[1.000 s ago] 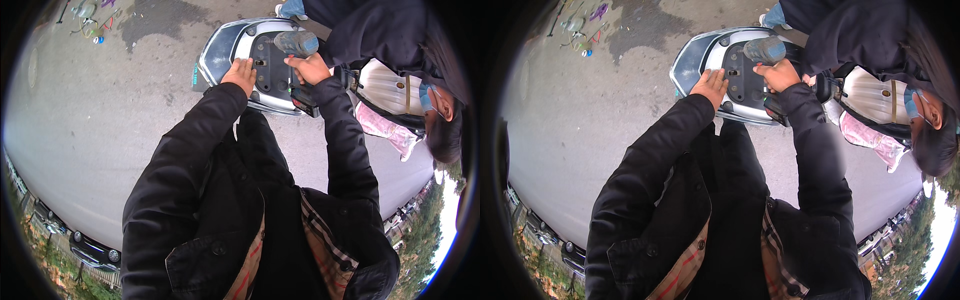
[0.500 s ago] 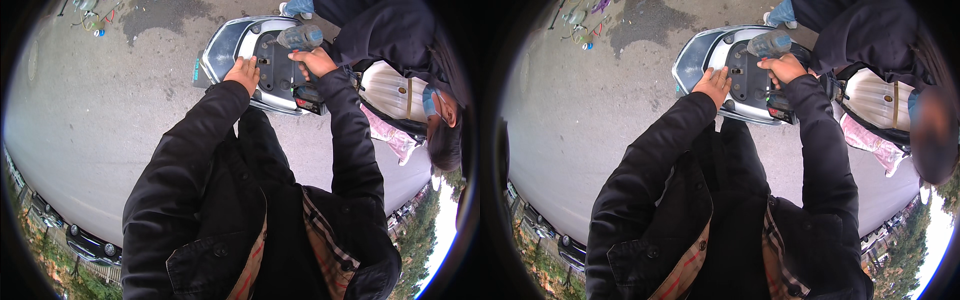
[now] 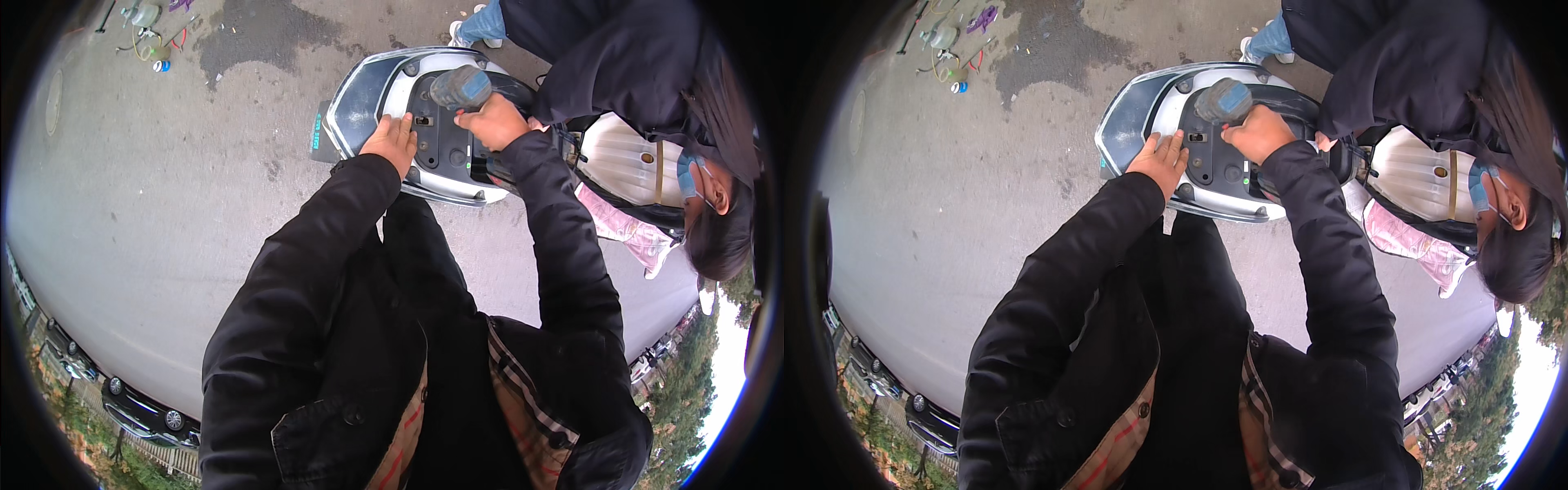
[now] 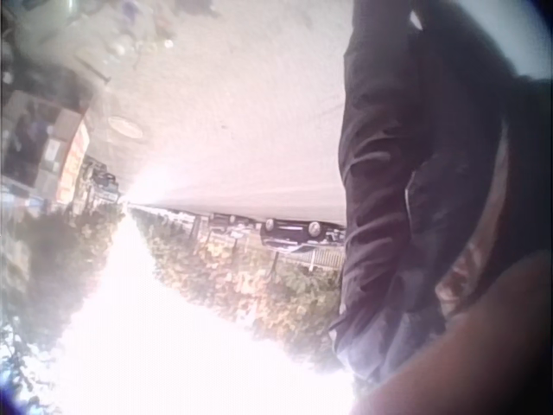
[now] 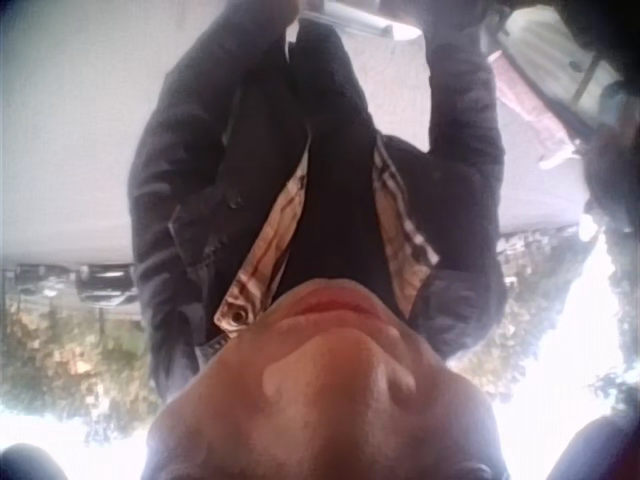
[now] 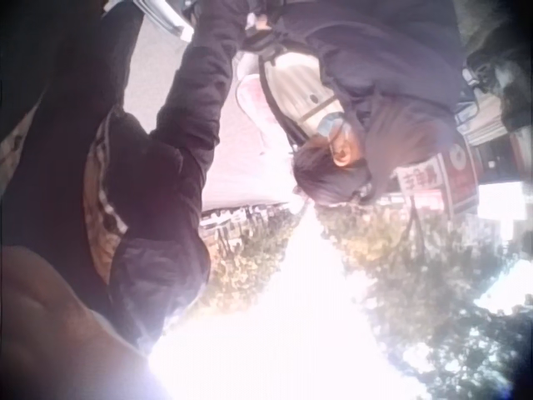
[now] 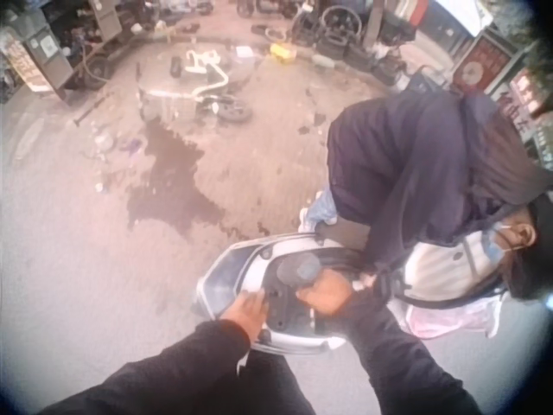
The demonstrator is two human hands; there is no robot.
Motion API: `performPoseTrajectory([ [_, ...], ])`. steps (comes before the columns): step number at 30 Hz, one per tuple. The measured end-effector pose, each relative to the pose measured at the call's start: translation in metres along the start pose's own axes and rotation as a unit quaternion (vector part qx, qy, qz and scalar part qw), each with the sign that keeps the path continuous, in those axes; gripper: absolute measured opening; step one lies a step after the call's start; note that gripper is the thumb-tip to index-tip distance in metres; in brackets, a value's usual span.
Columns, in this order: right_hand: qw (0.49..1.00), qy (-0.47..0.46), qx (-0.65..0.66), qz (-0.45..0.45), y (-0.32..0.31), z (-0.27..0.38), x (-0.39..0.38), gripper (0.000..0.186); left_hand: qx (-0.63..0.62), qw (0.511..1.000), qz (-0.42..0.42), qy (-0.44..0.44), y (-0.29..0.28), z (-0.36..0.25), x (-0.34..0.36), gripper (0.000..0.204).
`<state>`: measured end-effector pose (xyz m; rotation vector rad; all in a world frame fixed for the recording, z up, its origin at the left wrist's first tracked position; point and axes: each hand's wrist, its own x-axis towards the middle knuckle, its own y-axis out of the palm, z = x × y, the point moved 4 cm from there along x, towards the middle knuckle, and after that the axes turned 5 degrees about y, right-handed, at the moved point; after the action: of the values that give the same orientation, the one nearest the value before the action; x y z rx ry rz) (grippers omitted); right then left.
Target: The person uses a cordless impact driver to remove the seat of a white scooter, then unscrews several fasteners inside the seat compartment. A bystander places a plastic bag of items into the compartment while the person continues to work with the driver.
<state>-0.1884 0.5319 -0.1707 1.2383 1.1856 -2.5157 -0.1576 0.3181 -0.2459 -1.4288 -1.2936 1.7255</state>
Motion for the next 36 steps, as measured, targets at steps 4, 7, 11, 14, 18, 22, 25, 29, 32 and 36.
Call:
performPoseTrajectory([
  [4,0.998,-0.036,-0.039,-0.036,0.003,0.007,-0.003,0.042,-0.013,1.0,-0.012,-0.004,0.002,-0.001,0.0,0.052],
  [7,0.999,0.039,0.028,0.01,0.001,0.005,-0.001,0.041,-0.019,0.999,-0.028,-0.008,0.004,-0.001,0.0,0.051],
  [11,0.989,0.114,0.067,0.072,-0.001,0.005,0.0,0.038,-0.017,0.999,-0.049,-0.009,0.004,0.0,0.0,0.05],
  [14,0.997,0.044,0.059,0.033,-0.002,0.012,-0.004,0.037,-0.015,0.999,-0.048,-0.007,0.005,0.0,0.0,0.05],
  [18,0.999,0.039,0.009,0.036,-0.001,0.019,-0.008,0.038,-0.007,0.999,-0.05,-0.012,0.004,-0.001,-0.001,0.05],
  [22,0.996,0.081,0.004,0.042,-0.003,0.021,-0.008,0.041,-0.005,0.999,-0.048,-0.009,0.005,-0.001,0.0,0.05],
  [25,0.99,0.114,0.024,0.081,-0.002,0.015,-0.005,0.042,-0.005,0.998,-0.056,-0.01,0.006,-0.001,0.0,0.05],
  [29,0.999,0.005,-0.039,0.026,0.001,0.016,0.006,0.04,-0.005,0.998,-0.062,-0.009,0.006,-0.002,0.0,0.05],
  [32,1.0,-0.017,-0.012,-0.001,0.003,0.014,0.005,0.038,0.002,0.998,-0.06,-0.009,0.006,-0.001,0.0,0.049],
  [36,0.999,0.035,-0.006,0.027,0.0,0.011,0.002,0.037,-0.003,0.998,-0.065,-0.01,0.007,-0.001,-0.001,0.049],
])
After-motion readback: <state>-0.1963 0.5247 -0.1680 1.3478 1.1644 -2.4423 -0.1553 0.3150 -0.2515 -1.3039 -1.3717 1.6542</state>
